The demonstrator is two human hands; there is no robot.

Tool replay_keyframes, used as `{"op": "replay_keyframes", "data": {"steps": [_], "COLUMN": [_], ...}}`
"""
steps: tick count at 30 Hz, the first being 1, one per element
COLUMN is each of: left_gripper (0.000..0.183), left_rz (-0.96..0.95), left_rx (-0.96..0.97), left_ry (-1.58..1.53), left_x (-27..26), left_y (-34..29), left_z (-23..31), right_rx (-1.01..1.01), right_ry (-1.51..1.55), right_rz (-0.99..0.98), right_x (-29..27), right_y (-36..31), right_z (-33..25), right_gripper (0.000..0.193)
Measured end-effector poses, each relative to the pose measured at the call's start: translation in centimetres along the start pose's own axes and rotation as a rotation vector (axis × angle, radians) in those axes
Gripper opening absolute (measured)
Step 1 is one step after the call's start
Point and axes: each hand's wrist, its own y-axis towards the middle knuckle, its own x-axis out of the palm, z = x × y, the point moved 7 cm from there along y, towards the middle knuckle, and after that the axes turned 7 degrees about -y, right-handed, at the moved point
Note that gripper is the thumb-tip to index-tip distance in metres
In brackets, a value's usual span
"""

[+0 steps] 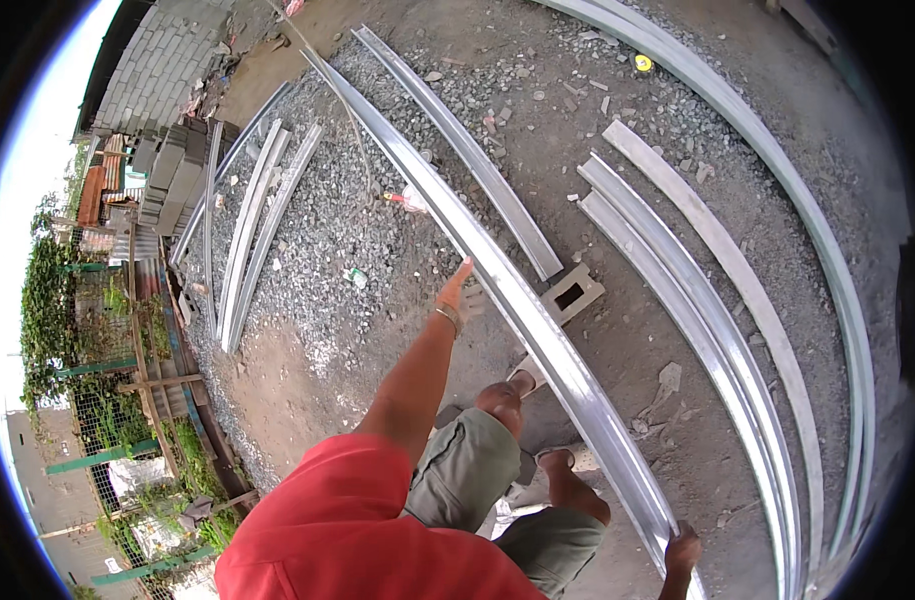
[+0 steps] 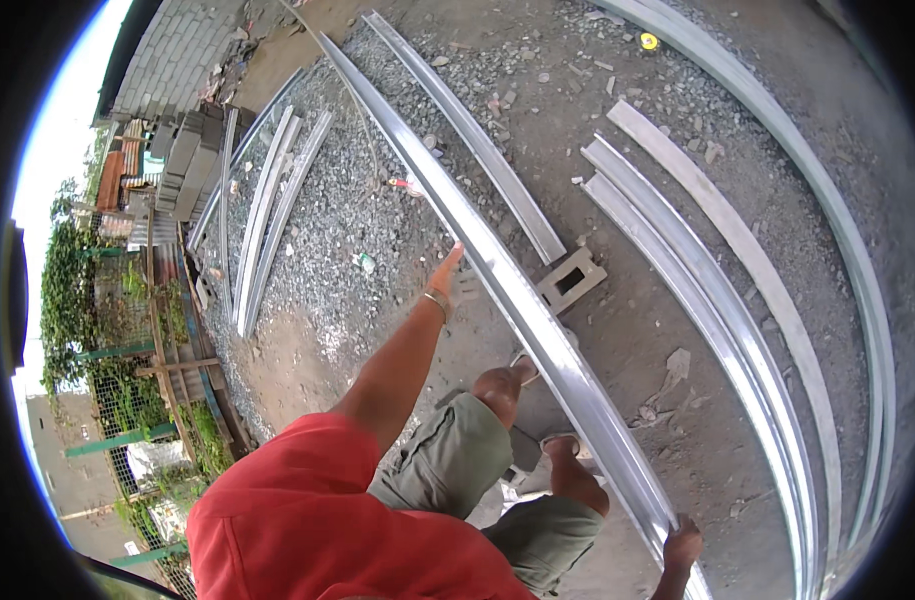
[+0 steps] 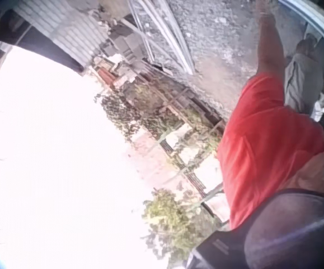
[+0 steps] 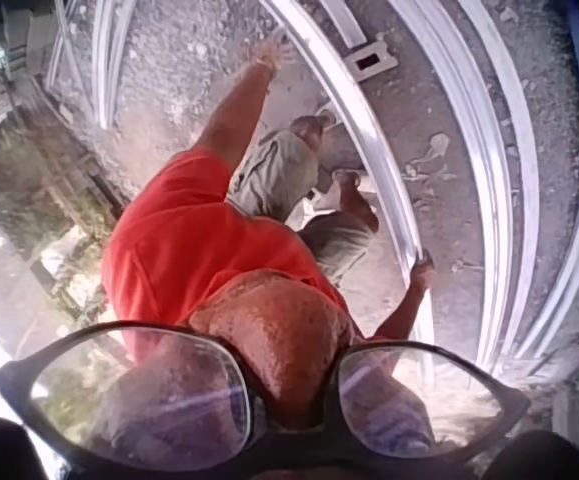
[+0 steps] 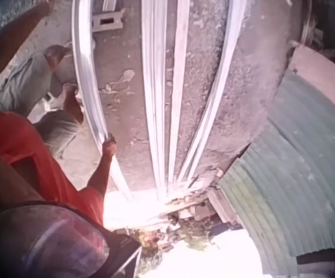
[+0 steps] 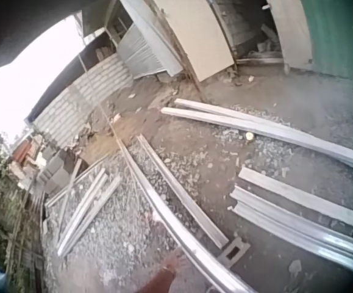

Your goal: Applying mortar or cement to metal C-channel beams using a hand trowel.

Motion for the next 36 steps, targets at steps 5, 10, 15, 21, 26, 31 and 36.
{"op": "replay_keyframes", "data": {"steps": [5, 10, 15, 21, 26, 31, 36], "left_gripper": [0.1, 0.078, 0.063, 0.052, 0.026, 0.041, 0.104], "left_rz": [0.021, 0.152, 0.015, -0.384, -0.821, -1.071, -0.419], "left_rx": [0.22, 0.277, 0.022, -0.521, -0.5, -0.62, -0.256], "left_ry": [0.131, -0.011, 0.096, 0.188, 0.656, 0.93, -0.222], "left_x": [1.8, -0.4, 3.8, 7.9, 7.4, 11.7, 3.0], "left_y": [5.9, 2.4, -7.7, -24.6, -32.8, -37.8, -19.1], "left_z": [-3.6, -13.9, -26.5, -45.6, -46.3, -33.2, -14.2], "right_rx": [-0.023, 0.184, 0.032, -0.295, -0.104, -0.13, -0.085], "right_ry": [-0.012, 0.03, 0.181, 0.372, 0.323, 0.236, 0.192], "right_rz": [0.022, -0.424, -0.798, -0.548, -0.653, -0.525, -0.514], "right_x": [7.9, 11.5, 3.4, -4.1, -1.5, -1.4, -5.5], "right_y": [-1.3, -2.7, 1.0, 8.2, 4.0, 0.8, -4.1], "right_z": [6.7, 10.1, 5.8, -21.7, -19.9, -9.6, -3.2], "right_gripper": [0.02, 0.048, 0.095, 0.091, 0.067, 0.059, 0.045]}}
